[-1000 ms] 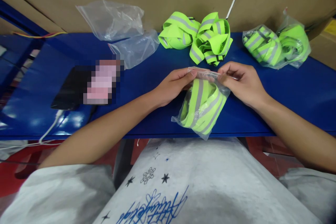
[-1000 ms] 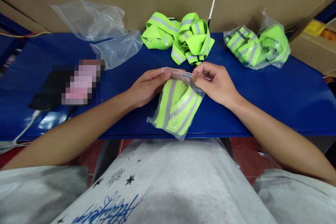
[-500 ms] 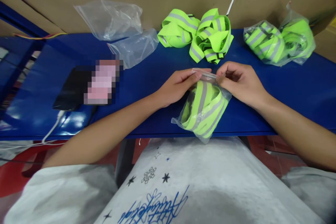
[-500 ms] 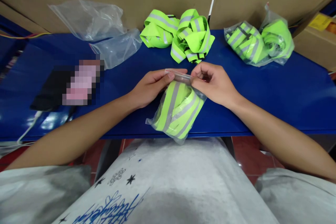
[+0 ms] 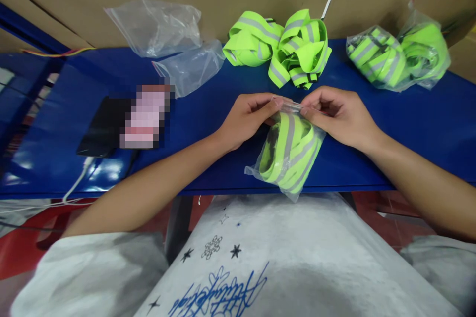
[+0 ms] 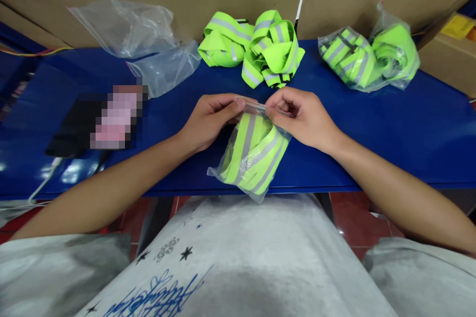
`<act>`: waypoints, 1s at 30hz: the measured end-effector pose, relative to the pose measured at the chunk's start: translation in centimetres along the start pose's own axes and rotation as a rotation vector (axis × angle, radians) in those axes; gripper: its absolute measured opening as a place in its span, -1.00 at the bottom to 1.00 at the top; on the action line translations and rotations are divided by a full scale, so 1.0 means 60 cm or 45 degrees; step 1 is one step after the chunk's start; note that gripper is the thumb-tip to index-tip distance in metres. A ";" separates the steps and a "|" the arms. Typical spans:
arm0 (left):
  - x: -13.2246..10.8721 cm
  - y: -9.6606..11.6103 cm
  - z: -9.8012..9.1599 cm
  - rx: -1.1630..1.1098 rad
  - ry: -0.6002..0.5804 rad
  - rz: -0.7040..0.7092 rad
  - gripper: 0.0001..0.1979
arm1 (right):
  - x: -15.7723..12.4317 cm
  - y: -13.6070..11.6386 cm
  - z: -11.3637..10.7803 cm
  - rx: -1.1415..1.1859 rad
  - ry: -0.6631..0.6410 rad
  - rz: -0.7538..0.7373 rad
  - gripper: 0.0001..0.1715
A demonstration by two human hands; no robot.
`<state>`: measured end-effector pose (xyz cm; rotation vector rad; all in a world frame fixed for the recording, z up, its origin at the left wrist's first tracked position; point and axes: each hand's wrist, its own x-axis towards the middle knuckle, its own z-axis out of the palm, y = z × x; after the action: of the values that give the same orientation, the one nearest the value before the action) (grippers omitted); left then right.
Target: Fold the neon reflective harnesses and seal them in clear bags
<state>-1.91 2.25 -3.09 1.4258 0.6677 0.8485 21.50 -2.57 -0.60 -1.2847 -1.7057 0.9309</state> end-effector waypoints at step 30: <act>0.005 -0.003 0.001 0.263 0.101 0.106 -0.64 | -0.004 0.003 0.009 -0.343 0.011 -0.209 -0.84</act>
<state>-1.66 2.47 -3.24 1.6214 0.7783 0.9261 21.11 -2.80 -1.03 -1.2920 -1.9470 0.6148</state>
